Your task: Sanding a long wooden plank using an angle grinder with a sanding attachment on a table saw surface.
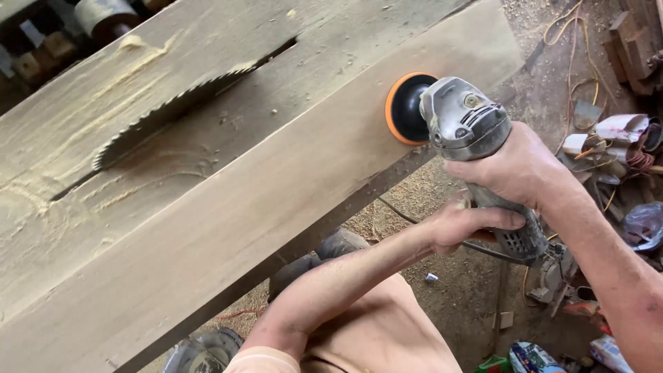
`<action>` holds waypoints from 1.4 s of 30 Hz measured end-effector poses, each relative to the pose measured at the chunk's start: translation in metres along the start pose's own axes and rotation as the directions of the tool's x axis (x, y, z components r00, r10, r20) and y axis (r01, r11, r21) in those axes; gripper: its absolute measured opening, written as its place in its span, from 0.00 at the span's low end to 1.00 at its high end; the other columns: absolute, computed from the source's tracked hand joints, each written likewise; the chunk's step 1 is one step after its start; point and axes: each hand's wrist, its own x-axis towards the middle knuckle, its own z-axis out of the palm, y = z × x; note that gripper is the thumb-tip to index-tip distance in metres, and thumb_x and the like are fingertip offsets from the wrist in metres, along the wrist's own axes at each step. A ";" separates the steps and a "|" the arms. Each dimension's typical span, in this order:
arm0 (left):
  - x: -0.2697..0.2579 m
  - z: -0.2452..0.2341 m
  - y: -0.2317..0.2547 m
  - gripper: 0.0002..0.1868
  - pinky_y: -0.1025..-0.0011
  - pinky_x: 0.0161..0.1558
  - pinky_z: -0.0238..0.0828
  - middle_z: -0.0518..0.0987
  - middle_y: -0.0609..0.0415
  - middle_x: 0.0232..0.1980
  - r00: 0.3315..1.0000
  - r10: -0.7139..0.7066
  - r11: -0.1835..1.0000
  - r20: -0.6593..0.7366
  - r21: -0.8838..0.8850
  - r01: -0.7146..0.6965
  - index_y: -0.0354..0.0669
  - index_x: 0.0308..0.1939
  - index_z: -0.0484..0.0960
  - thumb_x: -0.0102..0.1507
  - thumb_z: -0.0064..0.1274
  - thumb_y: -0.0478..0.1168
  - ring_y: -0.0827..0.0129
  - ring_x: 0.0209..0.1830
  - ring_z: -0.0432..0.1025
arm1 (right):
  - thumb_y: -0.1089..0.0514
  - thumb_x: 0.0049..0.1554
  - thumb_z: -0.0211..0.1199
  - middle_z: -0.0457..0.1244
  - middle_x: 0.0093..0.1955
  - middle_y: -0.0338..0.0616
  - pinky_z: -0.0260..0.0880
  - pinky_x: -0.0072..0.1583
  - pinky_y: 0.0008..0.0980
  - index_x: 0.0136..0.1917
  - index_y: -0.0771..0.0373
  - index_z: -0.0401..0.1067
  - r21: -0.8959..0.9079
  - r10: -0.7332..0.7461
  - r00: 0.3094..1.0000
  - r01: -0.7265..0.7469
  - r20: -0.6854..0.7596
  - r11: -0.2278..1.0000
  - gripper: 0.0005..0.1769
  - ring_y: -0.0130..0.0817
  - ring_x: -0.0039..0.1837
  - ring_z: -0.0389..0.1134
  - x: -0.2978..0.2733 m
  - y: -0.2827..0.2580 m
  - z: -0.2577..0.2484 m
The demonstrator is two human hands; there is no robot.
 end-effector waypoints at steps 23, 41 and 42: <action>-0.133 -0.101 -0.099 0.30 0.50 0.60 0.74 0.80 0.44 0.58 0.956 0.277 0.954 -0.093 -0.093 -0.285 0.34 0.59 0.80 0.52 0.69 0.31 0.56 0.62 0.72 | 0.43 0.29 0.80 0.73 0.44 0.46 0.72 0.52 0.47 0.50 0.51 0.77 -0.133 -0.156 0.973 0.180 0.169 0.975 0.34 0.46 0.55 0.75 -0.129 -0.094 0.118; -0.033 -0.014 0.004 0.24 0.44 0.53 0.76 0.79 0.44 0.46 0.988 0.134 0.984 -0.072 -0.111 -0.141 0.35 0.54 0.80 0.56 0.68 0.36 0.52 0.46 0.78 | 0.42 0.34 0.76 0.72 0.49 0.49 0.71 0.57 0.47 0.51 0.55 0.77 0.006 -0.143 0.986 0.143 0.080 0.990 0.32 0.47 0.58 0.73 -0.026 -0.038 0.029; -0.020 -0.009 0.007 0.24 0.40 0.53 0.74 0.78 0.42 0.46 0.990 0.123 0.987 -0.063 -0.093 -0.128 0.34 0.53 0.79 0.56 0.69 0.37 0.49 0.46 0.77 | 0.43 0.34 0.77 0.73 0.48 0.49 0.71 0.57 0.46 0.51 0.55 0.77 0.037 -0.137 0.989 0.135 0.063 0.990 0.32 0.45 0.58 0.73 -0.010 -0.028 0.022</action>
